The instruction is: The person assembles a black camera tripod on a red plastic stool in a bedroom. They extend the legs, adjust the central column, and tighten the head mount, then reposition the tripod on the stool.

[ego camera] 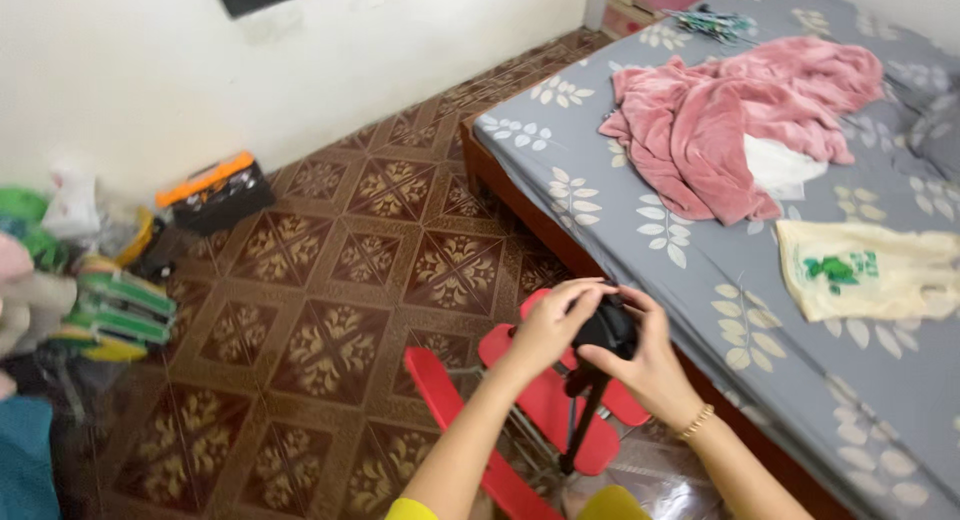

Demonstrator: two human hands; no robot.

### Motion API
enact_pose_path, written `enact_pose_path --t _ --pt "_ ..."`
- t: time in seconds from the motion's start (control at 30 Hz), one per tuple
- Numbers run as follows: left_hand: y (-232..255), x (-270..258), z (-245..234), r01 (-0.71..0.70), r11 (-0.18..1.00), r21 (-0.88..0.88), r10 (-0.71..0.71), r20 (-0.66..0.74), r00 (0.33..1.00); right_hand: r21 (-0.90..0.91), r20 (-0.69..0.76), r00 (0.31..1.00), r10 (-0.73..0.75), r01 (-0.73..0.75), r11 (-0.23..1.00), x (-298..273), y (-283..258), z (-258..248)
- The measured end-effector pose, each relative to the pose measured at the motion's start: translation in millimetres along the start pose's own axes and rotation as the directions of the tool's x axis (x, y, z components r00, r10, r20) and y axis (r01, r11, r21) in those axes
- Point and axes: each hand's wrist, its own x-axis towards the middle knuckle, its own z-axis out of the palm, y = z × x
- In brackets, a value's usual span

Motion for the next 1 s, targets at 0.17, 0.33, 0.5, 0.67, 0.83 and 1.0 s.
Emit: enact_pose_path --t 0.17,0.33,0.5,0.67,0.83,1.0 --pt "5.6 -3.6 -16.6 -0.014 0.997 0.075 0.005 0.117 0.993 0.157 -0.195 0.953 0.231 -0.202 0.967 -25.5 -5.7 25.4" --pt "10.6 0.6 -32.2 -0.079 0.995 0.056 0.065 0.213 0.975 0.043 -0.344 0.933 0.109 -0.100 0.994 -37.3 -14.3 47.0" --pt "7.6 11.8 -48.2 -0.068 0.993 0.093 0.029 0.372 0.928 0.040 -0.315 0.938 0.143 -0.137 0.990 -34.9 -16.4 48.0" --pt "5.3 8.9 -44.0 0.057 0.998 0.034 -0.066 0.376 0.924 0.084 -0.318 0.925 0.208 -0.190 0.978 -36.4 -18.2 48.4" --pt "1.0 6.6 -43.2 0.006 1.000 0.028 -0.016 0.350 0.937 0.095 -0.316 0.935 0.160 -0.137 0.986 -35.7 -18.0 52.2" --pt "3.1 3.0 -42.7 0.040 0.999 0.031 -0.049 0.337 0.940 0.122 -0.284 0.944 0.165 -0.134 0.983 -36.9 -19.3 49.4"
